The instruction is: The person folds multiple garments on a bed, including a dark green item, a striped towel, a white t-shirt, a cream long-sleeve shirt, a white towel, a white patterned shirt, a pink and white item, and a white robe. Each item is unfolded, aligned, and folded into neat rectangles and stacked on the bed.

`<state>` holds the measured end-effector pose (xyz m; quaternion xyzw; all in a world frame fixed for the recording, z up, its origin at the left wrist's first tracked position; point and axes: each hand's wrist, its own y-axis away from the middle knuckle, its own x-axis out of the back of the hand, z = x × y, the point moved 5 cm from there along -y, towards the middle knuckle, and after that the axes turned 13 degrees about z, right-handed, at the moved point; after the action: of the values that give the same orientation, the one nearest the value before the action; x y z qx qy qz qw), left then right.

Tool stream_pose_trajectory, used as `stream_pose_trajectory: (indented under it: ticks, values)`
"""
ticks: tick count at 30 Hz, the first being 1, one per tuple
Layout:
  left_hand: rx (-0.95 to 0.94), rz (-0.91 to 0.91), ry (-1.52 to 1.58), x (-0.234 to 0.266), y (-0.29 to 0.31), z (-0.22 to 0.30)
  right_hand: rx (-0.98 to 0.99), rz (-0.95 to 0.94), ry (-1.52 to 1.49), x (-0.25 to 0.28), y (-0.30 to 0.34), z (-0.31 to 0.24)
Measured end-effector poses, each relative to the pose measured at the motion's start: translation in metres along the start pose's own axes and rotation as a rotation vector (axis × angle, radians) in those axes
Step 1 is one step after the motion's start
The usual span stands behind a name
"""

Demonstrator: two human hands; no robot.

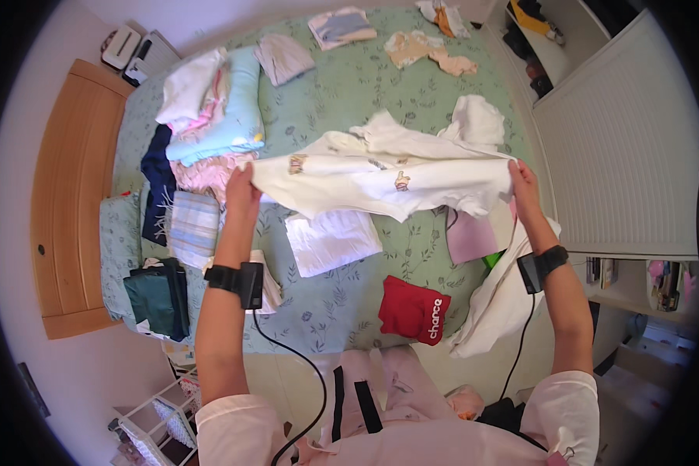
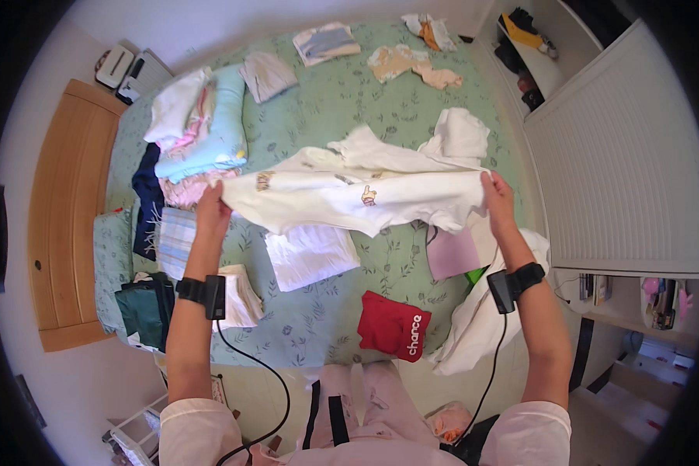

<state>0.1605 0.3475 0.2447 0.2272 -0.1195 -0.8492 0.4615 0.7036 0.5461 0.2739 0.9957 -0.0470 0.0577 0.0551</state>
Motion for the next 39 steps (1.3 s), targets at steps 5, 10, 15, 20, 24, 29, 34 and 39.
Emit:
stream_pose_trajectory:
  ticks: [5, 10, 15, 20, 24, 29, 34, 39]
  values:
    - [-0.172, -0.123, 0.079, 0.013, 0.066, 0.13, 0.116, -0.071, 0.068, 0.04, 0.014, -0.11]
    - [-0.263, -0.063, -0.037, 0.007, 0.134, 0.202, 0.088, -0.26, 0.105, 0.047, 0.038, -0.144]
    - [-0.392, -0.354, -0.051, -0.061, 0.214, 0.266, 0.336, -0.672, 0.743, -0.002, 0.1, -0.179]
    - [-0.609, -0.556, -0.392, -0.131, 0.312, 0.323, 0.999, -0.606, 0.347, -0.088, 0.202, -0.352]
    - [-0.911, -0.677, -0.69, -0.148, 0.379, 0.356, 1.296, -0.643, 0.072, -0.141, 0.284, -0.478]
    - [-0.848, -0.62, -0.569, -0.085, 0.398, 0.385, 0.85, -1.023, 0.473, -0.209, 0.347, -0.509]
    - [-0.751, -0.688, -0.502, 0.012, 0.372, 0.34, 1.396, -0.926, 0.527, -0.224, 0.405, -0.513]
    - [-0.656, -0.795, -0.847, 0.098, 0.32, 0.269, 1.52, -0.73, 0.353, -0.201, 0.416, -0.526]
